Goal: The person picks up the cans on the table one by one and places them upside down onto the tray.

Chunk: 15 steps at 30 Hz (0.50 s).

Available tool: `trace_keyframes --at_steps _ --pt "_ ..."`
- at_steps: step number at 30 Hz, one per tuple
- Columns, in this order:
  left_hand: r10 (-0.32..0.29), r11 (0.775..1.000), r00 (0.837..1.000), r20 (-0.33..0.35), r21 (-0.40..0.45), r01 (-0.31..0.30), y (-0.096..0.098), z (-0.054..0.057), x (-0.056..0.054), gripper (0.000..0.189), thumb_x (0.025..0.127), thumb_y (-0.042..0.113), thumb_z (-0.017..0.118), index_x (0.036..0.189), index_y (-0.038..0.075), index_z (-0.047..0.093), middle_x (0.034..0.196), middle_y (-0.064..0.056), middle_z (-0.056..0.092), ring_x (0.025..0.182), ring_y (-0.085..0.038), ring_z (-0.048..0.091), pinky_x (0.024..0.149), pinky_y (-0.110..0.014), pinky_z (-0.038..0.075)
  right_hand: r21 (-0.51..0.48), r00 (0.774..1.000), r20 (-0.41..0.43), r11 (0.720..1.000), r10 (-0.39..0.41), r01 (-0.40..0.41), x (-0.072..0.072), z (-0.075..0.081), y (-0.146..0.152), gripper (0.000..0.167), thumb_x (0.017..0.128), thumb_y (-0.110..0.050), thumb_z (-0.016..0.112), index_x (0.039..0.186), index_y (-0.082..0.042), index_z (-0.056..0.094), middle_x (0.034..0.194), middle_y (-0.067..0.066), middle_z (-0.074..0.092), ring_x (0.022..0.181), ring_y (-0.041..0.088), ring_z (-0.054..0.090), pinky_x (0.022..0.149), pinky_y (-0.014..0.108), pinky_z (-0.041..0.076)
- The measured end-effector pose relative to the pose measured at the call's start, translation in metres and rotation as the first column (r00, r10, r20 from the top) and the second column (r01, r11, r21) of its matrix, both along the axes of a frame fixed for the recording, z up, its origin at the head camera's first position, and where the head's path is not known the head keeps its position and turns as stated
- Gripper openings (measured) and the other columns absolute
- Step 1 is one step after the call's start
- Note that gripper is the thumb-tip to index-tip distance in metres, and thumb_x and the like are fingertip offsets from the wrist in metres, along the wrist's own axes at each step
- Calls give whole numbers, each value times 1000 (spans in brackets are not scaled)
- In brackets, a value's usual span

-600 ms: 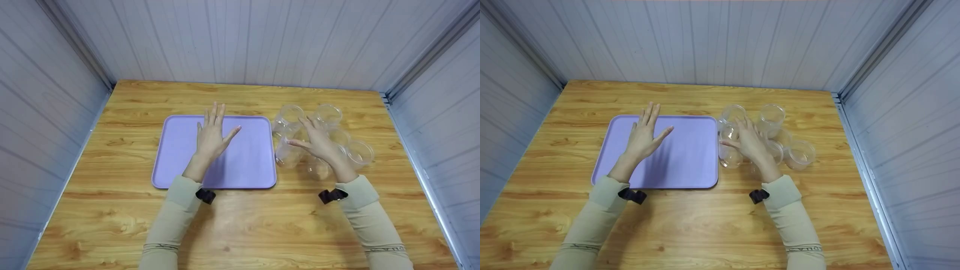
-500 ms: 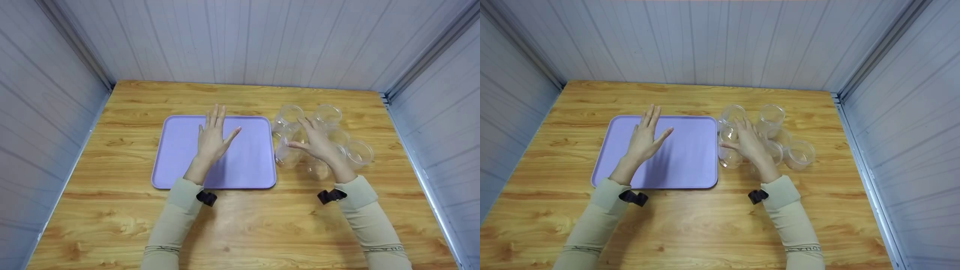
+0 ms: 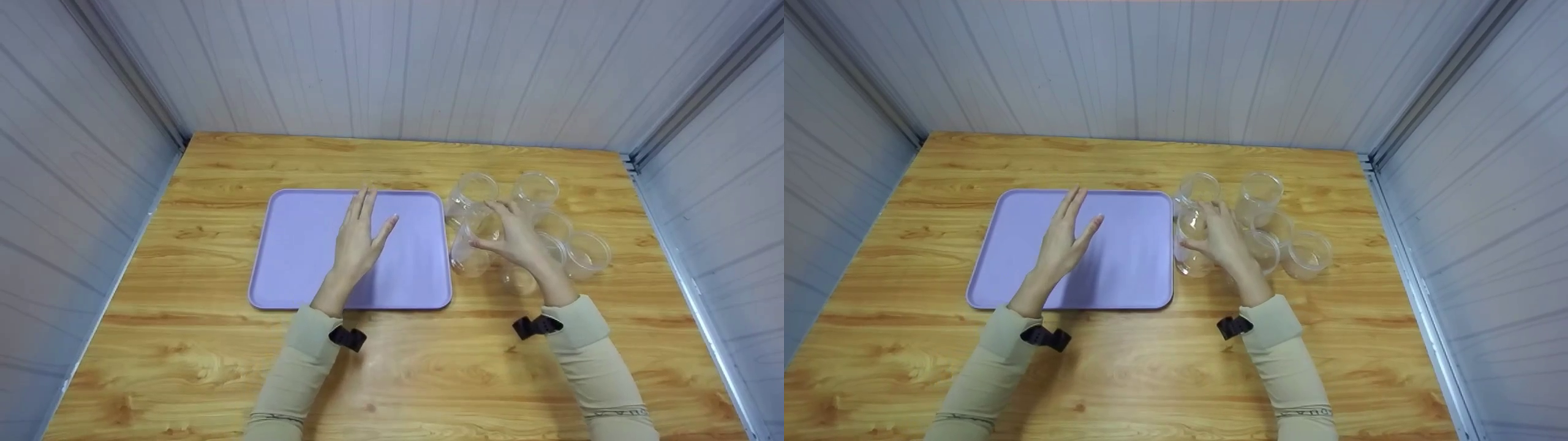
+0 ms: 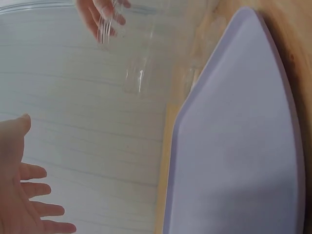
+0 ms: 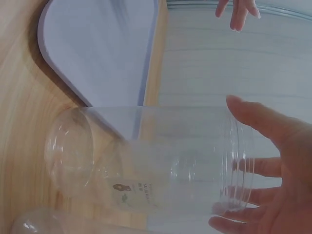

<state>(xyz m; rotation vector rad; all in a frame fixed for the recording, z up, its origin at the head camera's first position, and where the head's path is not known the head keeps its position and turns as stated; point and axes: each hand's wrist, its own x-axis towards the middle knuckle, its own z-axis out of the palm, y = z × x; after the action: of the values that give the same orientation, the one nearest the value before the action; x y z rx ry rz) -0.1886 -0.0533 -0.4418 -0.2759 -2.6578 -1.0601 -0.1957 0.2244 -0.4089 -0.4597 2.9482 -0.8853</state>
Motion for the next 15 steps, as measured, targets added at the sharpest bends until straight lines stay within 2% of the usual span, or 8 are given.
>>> trace_keyframes --at_steps 8,15 --pt "13 993 994 -108 117 -1 11 -9 6 59 88 42 49 128 0 41 131 -16 37 122 -27 34 96 -39 33 -44 997 -11 996 -72 71 5 -3 1 87 67 -31 76 132 7 33 130 28 31 116 40 34 97 51 28" --pt "32 984 993 -115 178 -12 15 -18 11 56 87 41 51 124 -1 46 122 -13 44 115 -24 41 95 -34 35 -81 993 -53 991 -110 105 13 3 2 87 67 -31 76 131 9 33 129 26 33 118 39 31 99 49 25"
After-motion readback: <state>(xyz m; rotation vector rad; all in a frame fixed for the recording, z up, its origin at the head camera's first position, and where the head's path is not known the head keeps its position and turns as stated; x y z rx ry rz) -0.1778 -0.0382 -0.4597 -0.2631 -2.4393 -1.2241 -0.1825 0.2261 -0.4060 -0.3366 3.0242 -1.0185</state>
